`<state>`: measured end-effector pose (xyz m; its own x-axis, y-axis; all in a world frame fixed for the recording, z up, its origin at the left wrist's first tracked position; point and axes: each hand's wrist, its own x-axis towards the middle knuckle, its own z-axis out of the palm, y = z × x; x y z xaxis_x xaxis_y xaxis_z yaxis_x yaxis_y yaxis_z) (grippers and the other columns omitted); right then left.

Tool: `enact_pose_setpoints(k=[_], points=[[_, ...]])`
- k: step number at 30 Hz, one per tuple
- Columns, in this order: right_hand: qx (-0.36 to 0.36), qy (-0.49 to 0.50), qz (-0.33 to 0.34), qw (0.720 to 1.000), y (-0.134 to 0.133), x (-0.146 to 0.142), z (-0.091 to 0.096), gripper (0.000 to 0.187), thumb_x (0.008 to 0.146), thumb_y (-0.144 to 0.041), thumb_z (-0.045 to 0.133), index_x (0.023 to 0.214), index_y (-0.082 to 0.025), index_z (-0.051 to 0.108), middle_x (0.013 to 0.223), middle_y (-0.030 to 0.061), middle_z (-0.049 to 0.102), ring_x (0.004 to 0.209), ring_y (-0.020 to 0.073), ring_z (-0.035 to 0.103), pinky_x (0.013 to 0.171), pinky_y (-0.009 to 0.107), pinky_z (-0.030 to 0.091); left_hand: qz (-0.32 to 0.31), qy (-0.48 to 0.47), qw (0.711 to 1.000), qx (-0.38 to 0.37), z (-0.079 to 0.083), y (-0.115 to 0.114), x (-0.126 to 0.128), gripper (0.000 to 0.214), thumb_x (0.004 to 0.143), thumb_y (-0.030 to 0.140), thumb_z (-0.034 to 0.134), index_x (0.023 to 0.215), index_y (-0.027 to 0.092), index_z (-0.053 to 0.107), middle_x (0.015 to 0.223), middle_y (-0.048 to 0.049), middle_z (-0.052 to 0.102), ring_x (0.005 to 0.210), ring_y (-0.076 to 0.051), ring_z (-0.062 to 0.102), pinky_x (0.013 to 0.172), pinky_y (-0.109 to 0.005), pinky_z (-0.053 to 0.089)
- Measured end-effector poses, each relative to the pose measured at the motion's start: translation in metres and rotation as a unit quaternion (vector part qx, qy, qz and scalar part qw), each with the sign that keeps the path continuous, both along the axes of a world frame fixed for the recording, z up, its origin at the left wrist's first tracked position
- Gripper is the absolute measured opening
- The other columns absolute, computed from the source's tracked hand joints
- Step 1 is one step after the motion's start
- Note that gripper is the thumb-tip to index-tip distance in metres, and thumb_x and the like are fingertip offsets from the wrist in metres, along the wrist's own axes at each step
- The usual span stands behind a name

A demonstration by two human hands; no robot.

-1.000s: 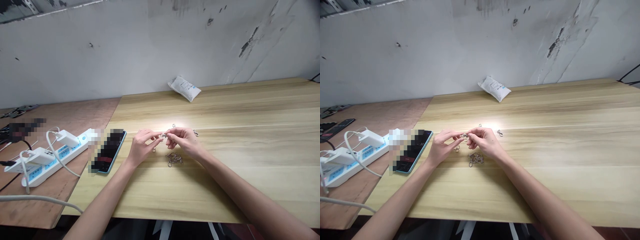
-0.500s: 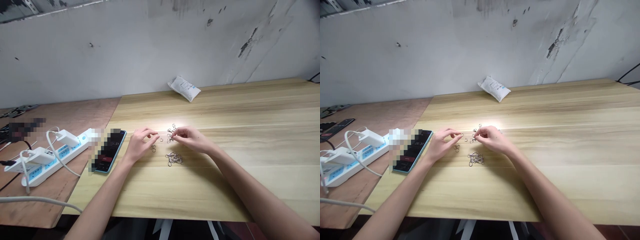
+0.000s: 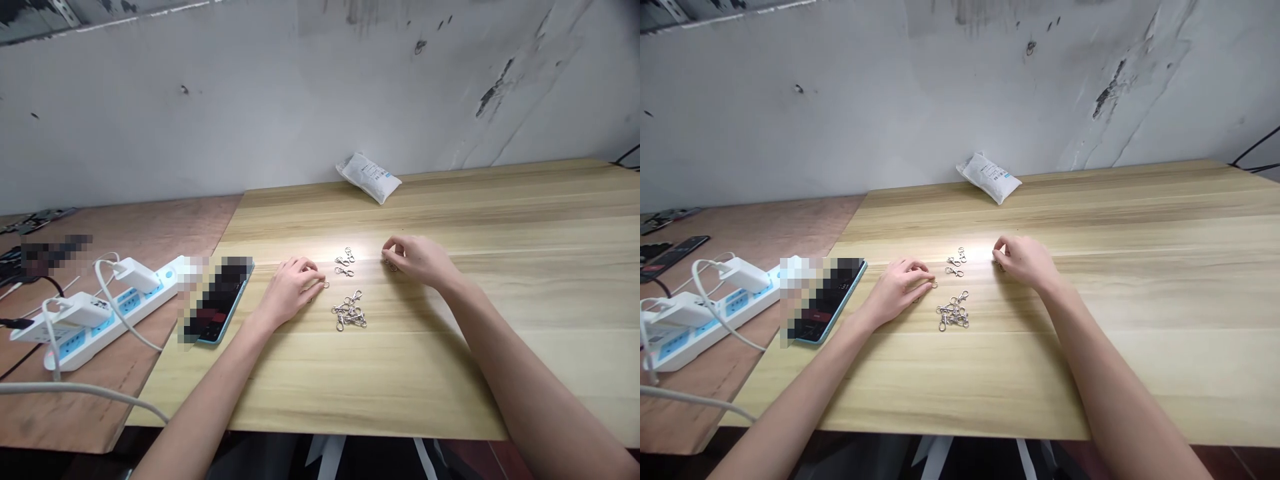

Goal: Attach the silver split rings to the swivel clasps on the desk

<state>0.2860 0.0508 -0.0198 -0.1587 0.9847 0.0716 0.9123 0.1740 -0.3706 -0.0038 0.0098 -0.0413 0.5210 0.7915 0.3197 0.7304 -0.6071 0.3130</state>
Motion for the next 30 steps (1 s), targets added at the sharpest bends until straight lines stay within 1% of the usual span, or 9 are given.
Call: enact_pose_setpoints(k=[3,7,10,13,16,22,26,28,30], points=[[0.033,0.007,0.034,0.999,0.0,-0.005,-0.004,0.024,0.088,-0.034,0.05,0.09,-0.021,0.07,0.071,0.0025,0.067,0.064,0.017,0.057,0.055,0.026,0.032,0.005,0.01,1.0,0.007,0.0,0.0,0.001,0.017,0.091,0.033,0.059,0.101,0.023,0.069,0.106,-0.0053,0.063,0.096,-0.021,0.056,0.086,-0.039,0.044],[0.073,0.028,0.137,0.988,-0.008,-0.03,-0.011,0.025,0.091,-0.035,0.052,0.094,-0.022,0.073,0.076,0.003,0.068,0.063,0.0146,0.057,0.056,0.025,0.034,0.002,0.029,0.999,0.031,-0.002,-0.001,0.005,0.018,0.091,0.035,0.059,0.099,0.024,0.07,0.105,-0.0047,0.064,0.097,-0.021,0.056,0.085,-0.039,0.043],[0.098,0.005,0.183,0.978,-0.014,-0.049,-0.016,0.023,0.091,-0.036,0.056,0.092,-0.022,0.075,0.083,0.0032,0.068,0.062,0.0128,0.057,0.055,0.025,0.033,0.003,0.036,0.998,0.045,-0.002,-0.001,0.008,0.017,0.091,0.035,0.06,0.098,0.024,0.07,0.105,-0.0042,0.064,0.096,-0.021,0.057,0.084,-0.038,0.043],[0.12,-0.045,0.204,0.97,-0.018,-0.058,-0.021,0.024,0.092,-0.034,0.054,0.093,-0.022,0.075,0.085,0.0041,0.068,0.06,0.0127,0.058,0.053,0.025,0.032,-0.005,0.037,0.998,0.055,-0.002,-0.001,0.01,0.017,0.092,0.034,0.058,0.096,0.023,0.07,0.103,-0.0035,0.065,0.096,-0.02,0.056,0.085,-0.038,0.043],[0.13,-0.043,0.204,0.969,-0.016,-0.057,-0.023,0.024,0.093,-0.032,0.053,0.093,-0.023,0.075,0.087,0.0041,0.068,0.061,0.013,0.058,0.054,0.025,0.032,-0.009,0.033,0.998,0.052,-0.002,-0.001,0.011,0.016,0.092,0.034,0.057,0.094,0.023,0.069,0.101,-0.0031,0.065,0.097,-0.02,0.056,0.086,-0.038,0.043],[0.114,0.024,0.14,0.983,-0.009,-0.041,-0.019,0.022,0.091,-0.033,0.054,0.093,-0.022,0.073,0.081,0.003,0.068,0.065,0.0149,0.058,0.059,0.026,0.037,-0.013,-0.015,1.0,0.012,0.0,-0.003,0.013,0.008,0.09,0.028,0.06,0.091,0.023,0.067,0.099,-0.0019,0.065,0.097,-0.019,0.057,0.087,-0.036,0.041],[0.098,0.031,0.151,0.983,-0.007,-0.038,-0.019,0.022,0.091,-0.033,0.053,0.092,-0.024,0.073,0.081,0.0023,0.068,0.066,0.0151,0.058,0.06,0.026,0.038,-0.014,-0.036,0.999,-0.007,0.002,-0.003,0.012,0.005,0.088,0.024,0.062,0.085,0.021,0.064,0.094,-0.0006,0.064,0.093,-0.017,0.057,0.086,-0.035,0.04],[0.097,0.03,0.141,0.985,-0.006,-0.037,-0.02,0.022,0.091,-0.033,0.053,0.091,-0.024,0.073,0.081,0.0022,0.069,0.066,0.0154,0.059,0.059,0.026,0.038,-0.004,-0.037,0.999,-0.008,0.004,-0.003,0.009,0.006,0.088,0.024,0.062,0.083,0.021,0.064,0.093,-0.0006,0.065,0.091,-0.017,0.058,0.084,-0.035,0.039],[0.106,0.029,0.112,0.988,-0.003,-0.033,-0.02,0.023,0.091,-0.031,0.052,0.091,-0.023,0.073,0.083,0.0029,0.07,0.067,0.0161,0.06,0.058,0.027,0.038,0.017,-0.042,0.999,-0.007,0.005,-0.002,0.006,0.008,0.088,0.026,0.062,0.083,0.02,0.065,0.094,-0.0011,0.065,0.091,-0.018,0.058,0.083,-0.035,0.039]])
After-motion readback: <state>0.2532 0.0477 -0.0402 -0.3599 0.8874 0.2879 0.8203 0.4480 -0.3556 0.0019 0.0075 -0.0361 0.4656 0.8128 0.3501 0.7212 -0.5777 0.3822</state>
